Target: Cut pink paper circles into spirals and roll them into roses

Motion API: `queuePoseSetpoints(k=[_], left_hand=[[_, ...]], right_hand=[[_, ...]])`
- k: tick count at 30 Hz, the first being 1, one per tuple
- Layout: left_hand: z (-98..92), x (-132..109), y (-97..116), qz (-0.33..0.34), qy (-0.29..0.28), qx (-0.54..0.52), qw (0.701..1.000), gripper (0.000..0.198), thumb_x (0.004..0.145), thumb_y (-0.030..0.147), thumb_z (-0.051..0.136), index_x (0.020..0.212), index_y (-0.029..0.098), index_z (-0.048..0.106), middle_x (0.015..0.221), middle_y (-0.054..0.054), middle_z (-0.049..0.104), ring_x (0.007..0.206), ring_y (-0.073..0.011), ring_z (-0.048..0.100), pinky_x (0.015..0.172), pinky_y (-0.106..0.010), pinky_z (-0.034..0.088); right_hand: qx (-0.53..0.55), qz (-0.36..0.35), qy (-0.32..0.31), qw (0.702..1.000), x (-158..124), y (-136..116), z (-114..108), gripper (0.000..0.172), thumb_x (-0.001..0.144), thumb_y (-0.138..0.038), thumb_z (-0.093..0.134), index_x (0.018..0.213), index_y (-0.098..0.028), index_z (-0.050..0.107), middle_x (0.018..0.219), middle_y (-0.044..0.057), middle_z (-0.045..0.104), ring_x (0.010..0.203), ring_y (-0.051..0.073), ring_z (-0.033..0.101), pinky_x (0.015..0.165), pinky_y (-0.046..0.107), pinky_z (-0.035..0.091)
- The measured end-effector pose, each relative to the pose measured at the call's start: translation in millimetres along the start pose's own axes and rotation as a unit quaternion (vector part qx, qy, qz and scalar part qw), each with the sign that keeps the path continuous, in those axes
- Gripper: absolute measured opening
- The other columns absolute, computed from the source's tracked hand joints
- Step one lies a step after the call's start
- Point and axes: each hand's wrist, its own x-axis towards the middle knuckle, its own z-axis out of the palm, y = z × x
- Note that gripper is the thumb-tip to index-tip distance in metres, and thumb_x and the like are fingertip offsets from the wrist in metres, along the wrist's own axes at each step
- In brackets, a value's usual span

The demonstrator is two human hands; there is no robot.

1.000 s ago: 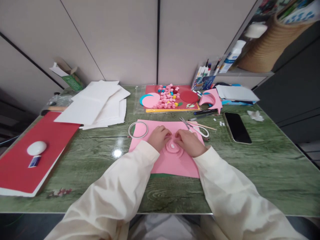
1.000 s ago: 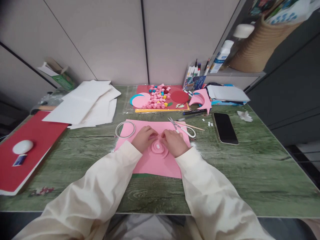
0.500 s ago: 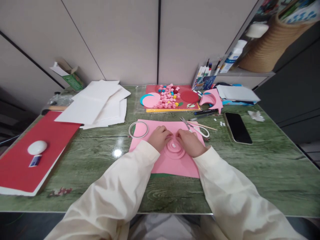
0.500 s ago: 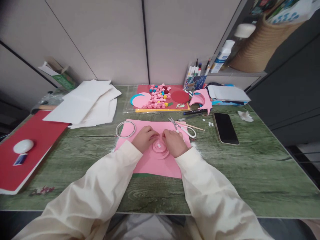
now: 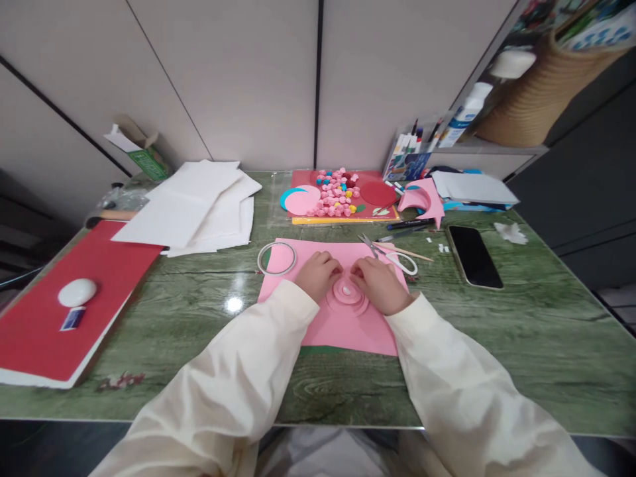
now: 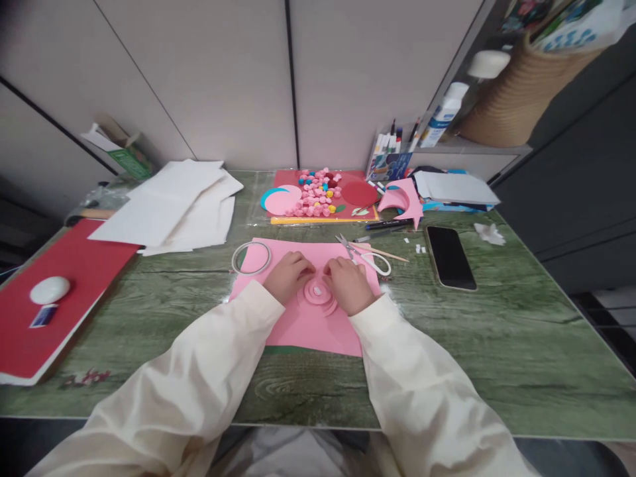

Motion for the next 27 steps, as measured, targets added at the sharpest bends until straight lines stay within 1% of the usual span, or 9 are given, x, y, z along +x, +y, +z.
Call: queuePoseSetpoints(k=[7, 11, 13, 14, 17, 18, 22, 25, 27], left_hand=[[-1.1, 0.2, 3.6, -0.002, 0.02, -0.049, 0.999, 0.022, 0.076, 0.033, 0.052, 0.088, 0.017, 0.061, 0.083, -0.006, 0.054, 0.084, -0.0174, 0.049, 0.077, -0.031, 0.04], [-8.7, 1.4, 7.4, -0.093, 0.039, -0.173, 0.98, 0.02, 0.072, 0.035, 0.056, 0.07, 0.015, 0.059, 0.069, -0.002, 0.055, 0.067, -0.0128, 0.05, 0.063, -0.026, 0.04], [-15.7, 1.4, 9.6, -0.159, 0.038, -0.279, 0.946, 0.022, 0.07, 0.037, 0.056, 0.066, 0.015, 0.056, 0.06, 0.001, 0.055, 0.056, -0.01, 0.048, 0.054, -0.023, 0.037], [-19.3, 1.0, 10.9, -0.188, 0.028, -0.345, 0.919, 0.023, 0.069, 0.037, 0.057, 0.065, 0.015, 0.055, 0.055, 0.002, 0.053, 0.052, -0.0088, 0.047, 0.051, -0.022, 0.036], [-26.3, -2.9, 16.4, -0.272, -0.005, -0.519, 0.811, 0.027, 0.063, 0.038, 0.063, 0.063, 0.014, 0.05, 0.047, 0.005, 0.05, 0.04, -0.0053, 0.042, 0.041, -0.018, 0.029], [-26.4, -5.5, 18.8, -0.287, -0.005, -0.541, 0.791, 0.029, 0.064, 0.04, 0.061, 0.063, 0.014, 0.048, 0.047, 0.005, 0.049, 0.038, -0.0043, 0.04, 0.039, -0.017, 0.027], [-18.8, -21.8, 28.3, -0.316, -0.003, -0.565, 0.763, 0.031, 0.068, 0.044, 0.057, 0.066, 0.015, 0.047, 0.045, 0.006, 0.047, 0.035, -0.0031, 0.038, 0.036, -0.016, 0.026], [-14.5, -33.1, 32.7, -0.329, 0.003, -0.584, 0.742, 0.031, 0.069, 0.044, 0.057, 0.065, 0.015, 0.045, 0.045, 0.007, 0.047, 0.033, -0.0025, 0.036, 0.034, -0.015, 0.024], [-14.8, -36.6, 33.4, -0.33, 0.033, -0.582, 0.742, 0.029, 0.069, 0.042, 0.058, 0.067, 0.015, 0.046, 0.048, 0.007, 0.049, 0.035, -0.0027, 0.038, 0.034, -0.015, 0.025]], right_hand=[[0.064, -0.026, 0.045, 0.997, -0.1, -2.1, 0.0, 0.004, 0.078, -0.02, 0.049, 0.077, -0.018, 0.053, 0.082, 0.005, 0.059, 0.082, 0.02, 0.053, 0.067, 0.031, 0.032], [0.12, -0.051, 0.078, 0.988, 0.8, -3.7, -4.8, 0.005, 0.081, -0.022, 0.047, 0.08, -0.018, 0.05, 0.081, 0.004, 0.058, 0.079, 0.017, 0.053, 0.07, 0.029, 0.036], [0.164, -0.06, 0.101, 0.979, 0.8, -3.2, -8.4, 0.008, 0.082, -0.025, 0.046, 0.085, -0.018, 0.049, 0.084, 0.004, 0.057, 0.079, 0.016, 0.052, 0.071, 0.028, 0.038], [0.202, -0.059, 0.113, 0.971, 0.8, -2.4, -10.0, 0.011, 0.082, -0.026, 0.046, 0.088, -0.018, 0.049, 0.086, 0.005, 0.057, 0.079, 0.016, 0.052, 0.071, 0.028, 0.038], [0.314, -0.043, 0.132, 0.939, 1.3, 2.0, -12.2, 0.018, 0.081, -0.03, 0.047, 0.093, -0.018, 0.05, 0.088, 0.005, 0.056, 0.077, 0.016, 0.052, 0.069, 0.028, 0.04], [0.337, -0.04, 0.125, 0.932, 1.6, 3.6, -12.1, 0.019, 0.082, -0.031, 0.046, 0.094, -0.018, 0.051, 0.087, 0.004, 0.056, 0.076, 0.015, 0.052, 0.068, 0.027, 0.04], [0.377, -0.057, 0.043, 0.924, 2.1, 6.5, -9.1, 0.032, 0.087, -0.035, 0.031, 0.095, -0.016, 0.056, 0.077, 0.003, 0.061, 0.069, 0.013, 0.056, 0.063, 0.025, 0.044], [0.391, -0.069, -0.019, 0.918, 0.5, 2.4, -8.5, 0.026, 0.081, -0.035, 0.045, 0.09, -0.017, 0.061, 0.08, 0.003, 0.064, 0.073, 0.015, 0.058, 0.067, 0.027, 0.045], [0.398, -0.075, -0.04, 0.914, -1.0, -1.8, -9.9, 0.022, 0.079, -0.033, 0.05, 0.087, -0.017, 0.062, 0.085, 0.003, 0.065, 0.08, 0.016, 0.058, 0.073, 0.028, 0.044]])
